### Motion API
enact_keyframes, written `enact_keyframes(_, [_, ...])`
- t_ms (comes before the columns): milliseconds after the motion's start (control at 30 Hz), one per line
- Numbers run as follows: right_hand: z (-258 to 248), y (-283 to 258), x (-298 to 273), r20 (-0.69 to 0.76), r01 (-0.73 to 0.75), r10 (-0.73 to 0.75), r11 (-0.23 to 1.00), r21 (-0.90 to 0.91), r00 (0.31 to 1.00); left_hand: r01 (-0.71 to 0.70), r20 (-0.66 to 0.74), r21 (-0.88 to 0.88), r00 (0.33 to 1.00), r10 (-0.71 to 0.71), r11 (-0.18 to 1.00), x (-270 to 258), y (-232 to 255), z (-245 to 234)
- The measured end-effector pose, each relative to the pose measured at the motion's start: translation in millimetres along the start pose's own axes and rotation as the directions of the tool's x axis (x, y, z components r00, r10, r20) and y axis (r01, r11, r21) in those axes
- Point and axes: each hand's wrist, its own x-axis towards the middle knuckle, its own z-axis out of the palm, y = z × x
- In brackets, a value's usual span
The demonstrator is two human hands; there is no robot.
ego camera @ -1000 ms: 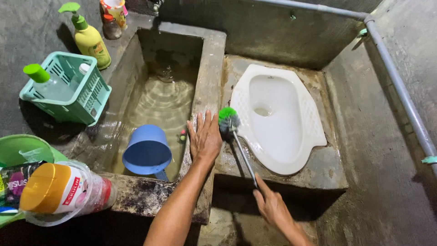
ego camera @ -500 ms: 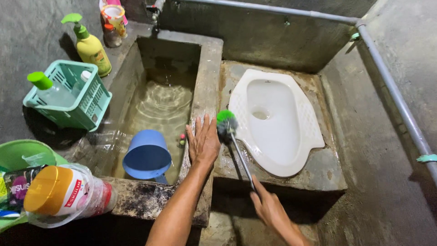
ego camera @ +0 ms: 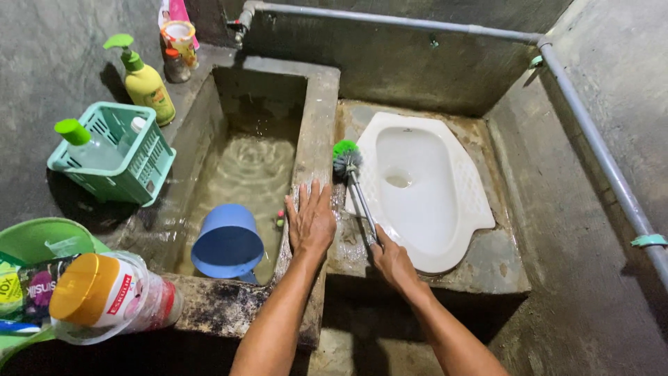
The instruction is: Scrubbing a squat toilet with a brush and water.
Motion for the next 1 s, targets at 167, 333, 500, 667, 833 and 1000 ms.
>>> enact_keyframes(167, [1.8, 7.7, -55.9, 0.025, -0.004, 0.006, 0.996, -0.086, 1.0, 0.002, 0.007, 0.019, 1.0, -0.002, 1.0, 0.2, 0.5, 0.7])
enact_keyframes(333, [-1.7, 17.1, -101.0, 0.039, -0.129, 0.137, 0.978, -0.163, 0.99, 0.017, -0.015, -0.01, 1.0, -0.017, 1.0, -1.7, -2.8, 5.8])
enact_keyframes(500, [5.8, 24.1, -42.2, -0.405, 0.606, -0.806, 0.592, -0.531, 0.432, 0.01, 0.005, 0.046, 1.0, -0.01, 0.999, 2.1, 1.0, 0.1])
enact_keyframes(667, [6.7, 11.6, 8.4, -0.012, 0.0, 0.0, 1.0, -0.024, 1.0, -0.008, -0.027, 0.045, 1.0, 0.009, 0.999, 4.2, -3.1, 3.5])
enact_keyframes(833, [1.1, 13.4, -64.3, 0.025, 0.167, -0.166, 0.986, -0.019, 0.986, 0.006, 0.004, -0.012, 1.0, -0.006, 1.0, 0.2, -1.5, 5.5])
enact_keyframes(1000, [-2.2, 15.3, -119.7, -0.049, 0.035, -0.046, 0.978, -0.206, 0.998, -0.009, -0.042, 0.012, 0.999, 0.009, 1.0, -6.5, 0.3, 2.7])
